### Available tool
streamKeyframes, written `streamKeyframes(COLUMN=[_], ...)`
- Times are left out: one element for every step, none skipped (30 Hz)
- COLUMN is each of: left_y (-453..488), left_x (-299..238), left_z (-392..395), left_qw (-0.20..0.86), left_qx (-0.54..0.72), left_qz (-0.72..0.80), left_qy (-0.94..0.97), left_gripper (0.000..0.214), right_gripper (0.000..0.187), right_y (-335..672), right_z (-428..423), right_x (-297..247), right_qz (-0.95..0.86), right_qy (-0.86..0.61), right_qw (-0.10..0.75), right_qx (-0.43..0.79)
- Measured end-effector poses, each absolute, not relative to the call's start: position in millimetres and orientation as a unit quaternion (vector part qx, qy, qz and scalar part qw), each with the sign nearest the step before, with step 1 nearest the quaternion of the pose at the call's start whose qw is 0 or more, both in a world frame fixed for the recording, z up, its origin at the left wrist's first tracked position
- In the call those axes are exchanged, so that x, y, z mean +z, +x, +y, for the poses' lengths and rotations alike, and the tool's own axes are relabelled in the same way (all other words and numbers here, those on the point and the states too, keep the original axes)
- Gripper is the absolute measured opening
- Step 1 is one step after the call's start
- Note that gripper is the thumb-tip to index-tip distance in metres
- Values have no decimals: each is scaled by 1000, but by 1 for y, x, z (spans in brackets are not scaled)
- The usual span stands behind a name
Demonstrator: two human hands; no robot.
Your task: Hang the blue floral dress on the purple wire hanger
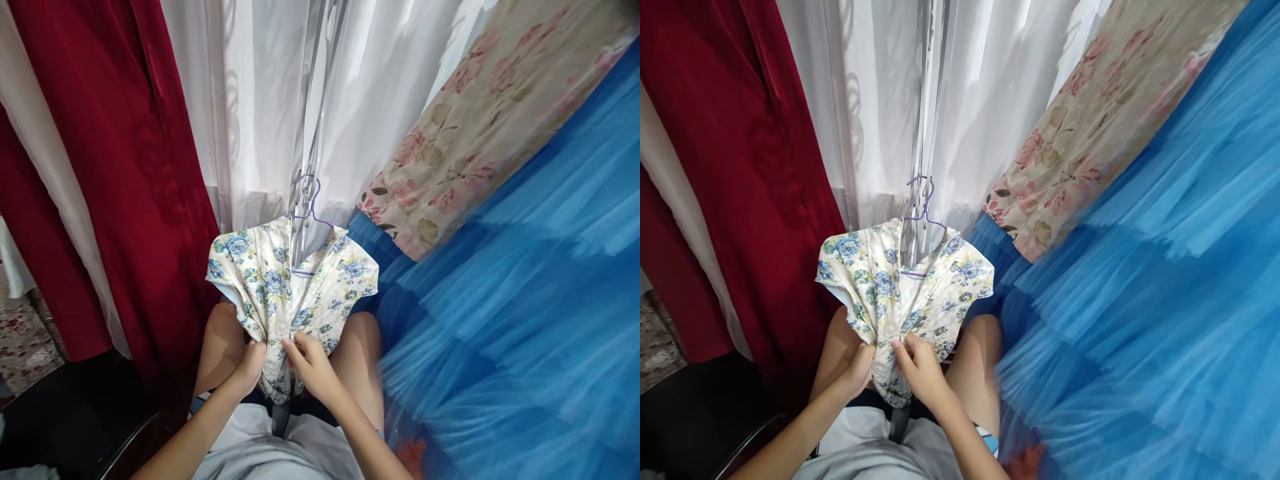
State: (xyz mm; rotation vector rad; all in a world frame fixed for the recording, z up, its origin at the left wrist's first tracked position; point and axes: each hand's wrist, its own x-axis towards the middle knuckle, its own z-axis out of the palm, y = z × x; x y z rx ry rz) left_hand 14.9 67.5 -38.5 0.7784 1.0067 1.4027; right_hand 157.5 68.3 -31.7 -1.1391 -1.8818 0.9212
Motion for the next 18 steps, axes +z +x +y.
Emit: streamKeyframes(left_y=[13, 12, 10, 9, 9, 9, 10, 11, 12, 13, 13, 12, 9, 5, -1, -8, -14, -20], left_x=[-42, -46, -50, -54, -57, -60, -62, -64, -65, -66, -66, -66, -65, -64, -63, -61, -60, -58], left_z=[69, 70, 71, 72, 73, 73, 73, 73, 73, 74, 75, 77, 79, 82, 85, 86, 87, 86], left_qw=[594, 605, 614, 618, 618, 616, 612, 608, 604, 597, 586, 567, 540, 503, 455, 397, 331, 258], left_qx=[598, 594, 590, 586, 582, 580, 580, 580, 580, 580, 582, 588, 598, 611, 628, 647, 666, 685], left_qz=[418, 404, 394, 390, 391, 395, 400, 407, 416, 429, 444, 460, 476, 491, 503, 513, 519, 517], left_qy=[338, 343, 346, 351, 355, 358, 359, 357, 354, 351, 348, 348, 353, 364, 381, 400, 422, 443], left_gripper=[44, 44, 44, 44, 44, 43, 41, 40, 38, 36, 35, 35, 37, 39, 43, 47, 51, 55], right_gripper=[47, 47, 47, 46, 44, 43, 42, 41, 40, 39, 39, 39, 38, 38, 38, 38, 37, 37], right_y=[157, 158, 159, 160, 161, 162, 163, 163, 164, 164, 164, 165, 166, 168, 169, 171, 172, 173], right_z=[68, 68, 68, 68, 68, 67, 66, 65, 64, 62, 61, 60, 59, 59, 58, 58, 57, 56], right_x=[-33, -33, -32, -30, -27, -24, -20, -17, -14, -12, -10, -8, -7, -5, -3, -1, 1, 3], right_qz=[-737, -739, -739, -739, -738, -738, -740, -744, -748, -752, -755, -756, -758, -759, -761, -765, -769, -773], right_qy=[-450, -455, -458, -461, -462, -461, -459, -456, -453, -452, -452, -454, -457, -461, -465, -468, -469, -466], right_qw=[368, 367, 367, 369, 372, 376, 378, 378, 375, 372, 368, 364, 358, 352, 345, 338, 331, 326], right_qx=[345, 336, 329, 326, 322, 319, 314, 310, 307, 303, 301, 299, 297, 295, 291, 287, 283, 281])
